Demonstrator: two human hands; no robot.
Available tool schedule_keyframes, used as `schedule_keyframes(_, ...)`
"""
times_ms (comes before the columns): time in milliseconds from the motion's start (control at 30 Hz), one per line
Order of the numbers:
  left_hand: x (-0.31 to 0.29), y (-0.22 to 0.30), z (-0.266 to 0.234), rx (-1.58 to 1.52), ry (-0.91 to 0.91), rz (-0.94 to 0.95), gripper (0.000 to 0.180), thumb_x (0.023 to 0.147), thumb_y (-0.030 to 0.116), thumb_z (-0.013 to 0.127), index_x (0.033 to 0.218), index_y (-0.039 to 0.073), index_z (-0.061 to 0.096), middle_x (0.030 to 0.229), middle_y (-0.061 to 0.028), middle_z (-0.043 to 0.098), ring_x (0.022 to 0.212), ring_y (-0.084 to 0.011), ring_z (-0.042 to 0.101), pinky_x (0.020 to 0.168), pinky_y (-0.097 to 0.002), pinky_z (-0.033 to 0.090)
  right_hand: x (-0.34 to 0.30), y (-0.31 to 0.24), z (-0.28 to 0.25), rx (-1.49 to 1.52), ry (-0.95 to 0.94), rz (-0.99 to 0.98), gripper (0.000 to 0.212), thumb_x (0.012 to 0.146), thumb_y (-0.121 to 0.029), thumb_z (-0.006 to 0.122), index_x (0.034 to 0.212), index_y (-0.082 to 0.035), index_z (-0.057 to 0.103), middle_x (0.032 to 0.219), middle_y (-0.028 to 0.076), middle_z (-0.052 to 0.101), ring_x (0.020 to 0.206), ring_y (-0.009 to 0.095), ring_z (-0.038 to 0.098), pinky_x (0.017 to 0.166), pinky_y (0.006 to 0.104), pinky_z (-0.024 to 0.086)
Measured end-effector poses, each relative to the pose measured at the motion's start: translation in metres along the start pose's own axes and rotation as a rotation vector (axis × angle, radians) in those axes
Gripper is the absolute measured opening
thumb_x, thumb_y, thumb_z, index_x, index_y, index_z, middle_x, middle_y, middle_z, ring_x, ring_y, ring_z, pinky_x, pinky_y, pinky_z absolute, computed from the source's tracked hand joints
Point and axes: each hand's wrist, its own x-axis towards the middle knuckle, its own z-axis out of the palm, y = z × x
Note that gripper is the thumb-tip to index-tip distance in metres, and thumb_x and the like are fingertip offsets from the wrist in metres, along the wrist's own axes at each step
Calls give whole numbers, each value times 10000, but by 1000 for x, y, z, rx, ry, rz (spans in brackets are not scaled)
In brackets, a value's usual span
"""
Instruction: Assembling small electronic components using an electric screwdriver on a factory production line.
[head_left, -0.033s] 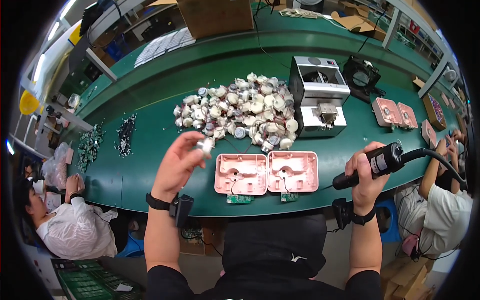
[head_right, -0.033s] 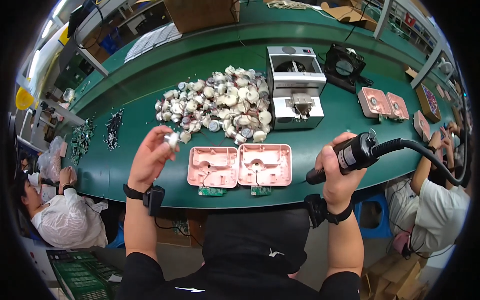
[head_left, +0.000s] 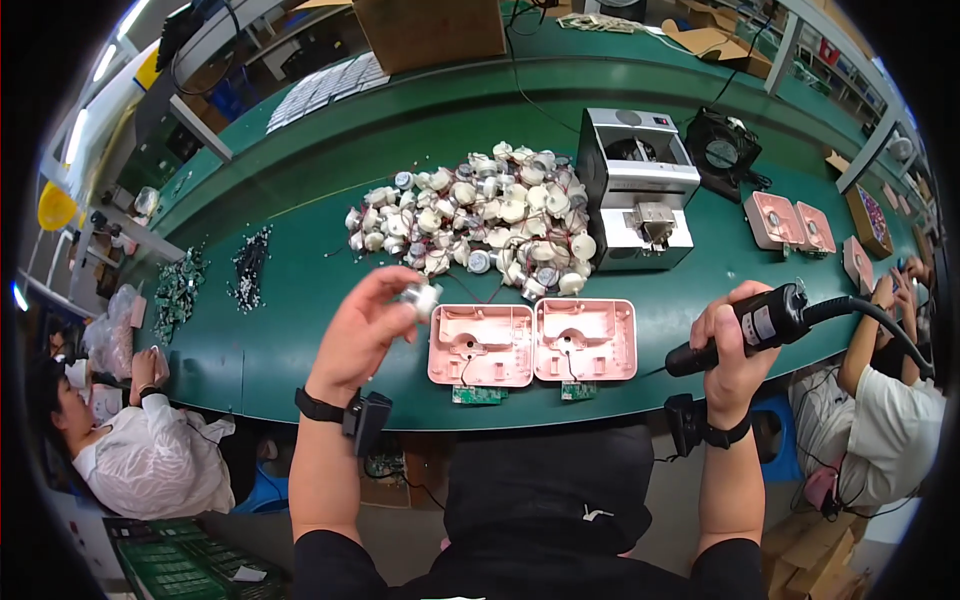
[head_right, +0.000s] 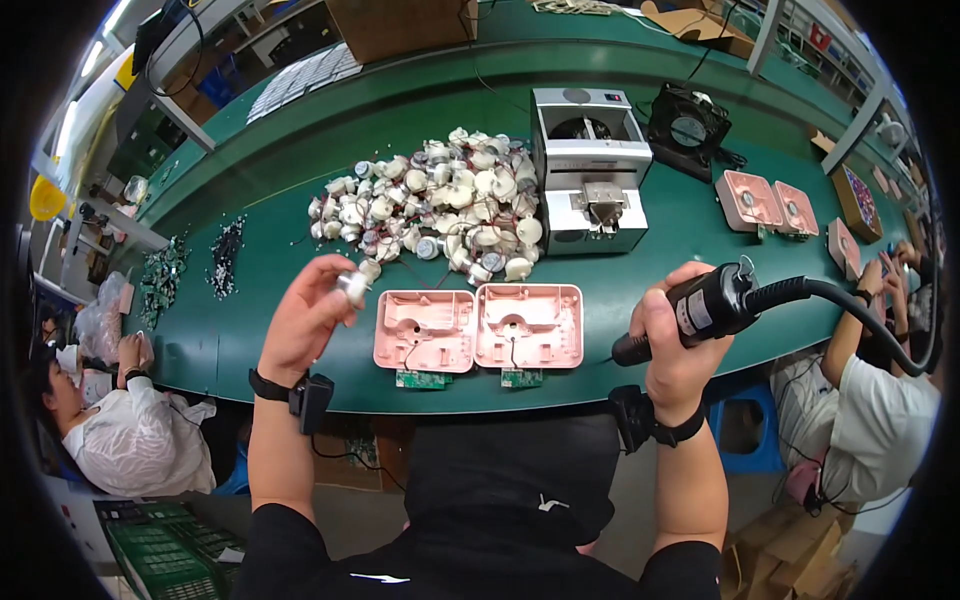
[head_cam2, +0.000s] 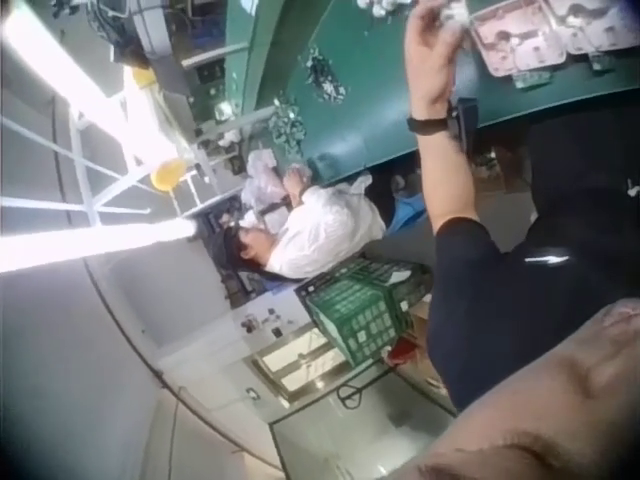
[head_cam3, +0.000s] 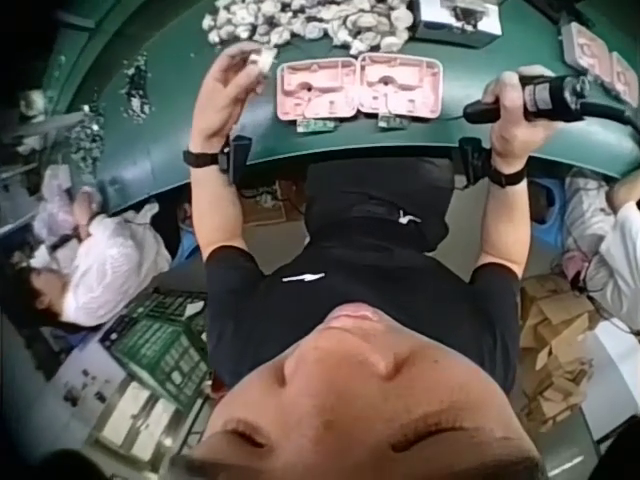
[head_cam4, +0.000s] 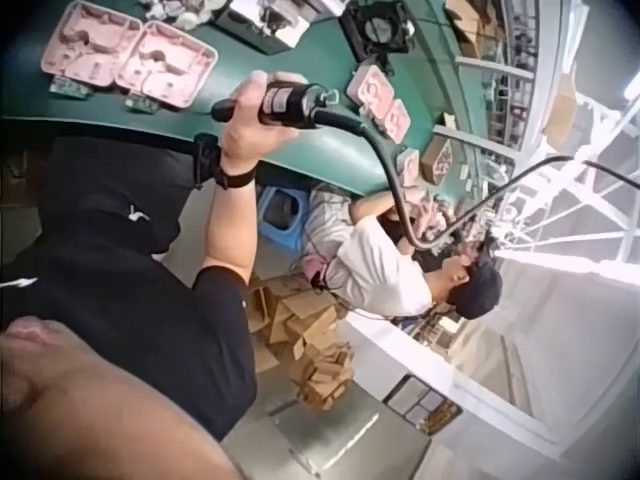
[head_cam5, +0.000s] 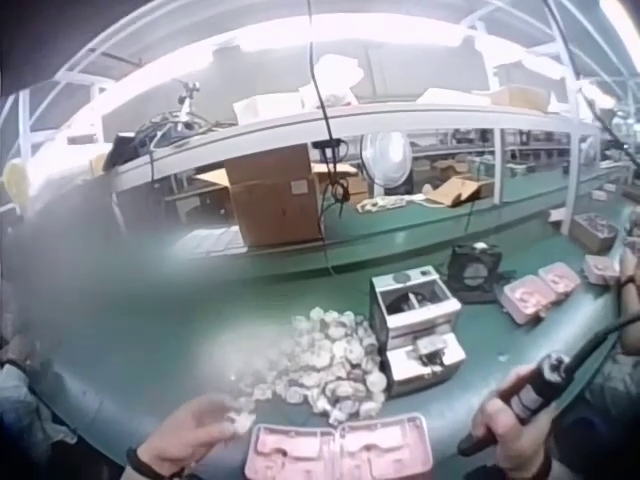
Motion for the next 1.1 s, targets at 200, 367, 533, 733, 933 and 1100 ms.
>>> schedule_keyframes(200,-8,-16,17,12,-104,-133,352,902,57,663,1239,34,562,1052,-9,603,838,-67,562,694,-212,464,-5,5,-2,-5,-25,-41,248,897,-36,581,1098,-16,438,675,71,504,529,136,480,523,279,456)
schedule_keyframes(367,-13,-15,26,465,-29,-14,307,860,33,704,1161,38,648,1040,-14,633,811,-50,553,691,-203,468,-7,2,-2,-14,-25,-56,248,898,-41,585,1097,-19,439,680,77,510,529,140,482,525,280,458)
schedule_keyframes(533,-22,-5,33,892,-121,167,310,795,-34,703,1093,51,695,985,-43,648,764,-94,575,663,-241,479,-4,4,-4,-12,-15,-57,252,901,-51,590,1101,-17,440,682,78,510,530,142,484,525,280,456)
schedule_keyframes(733,-18,-20,27,1141,-191,411,358,737,-22,719,1071,106,721,1025,-59,662,846,-212,629,743,-315,519,-3,5,-2,-20,-36,-62,261,903,-61,595,1106,-14,437,682,74,508,535,141,488,524,282,454)
schedule_keyframes(933,-15,-22,32,1314,-214,374,355,710,31,752,1051,128,723,1028,-47,664,981,-234,622,797,-347,522,-10,4,3,-56,-51,-86,260,900,-53,584,1110,-11,435,685,74,515,541,138,493,532,278,454)
schedule_keyframes(1100,-9,-25,32,1332,-143,515,382,698,73,768,1068,142,703,1026,-14,657,1062,-237,599,874,-372,483,-16,5,4,-90,-60,-101,254,895,-38,565,1114,-13,437,690,73,525,545,135,495,546,277,459)
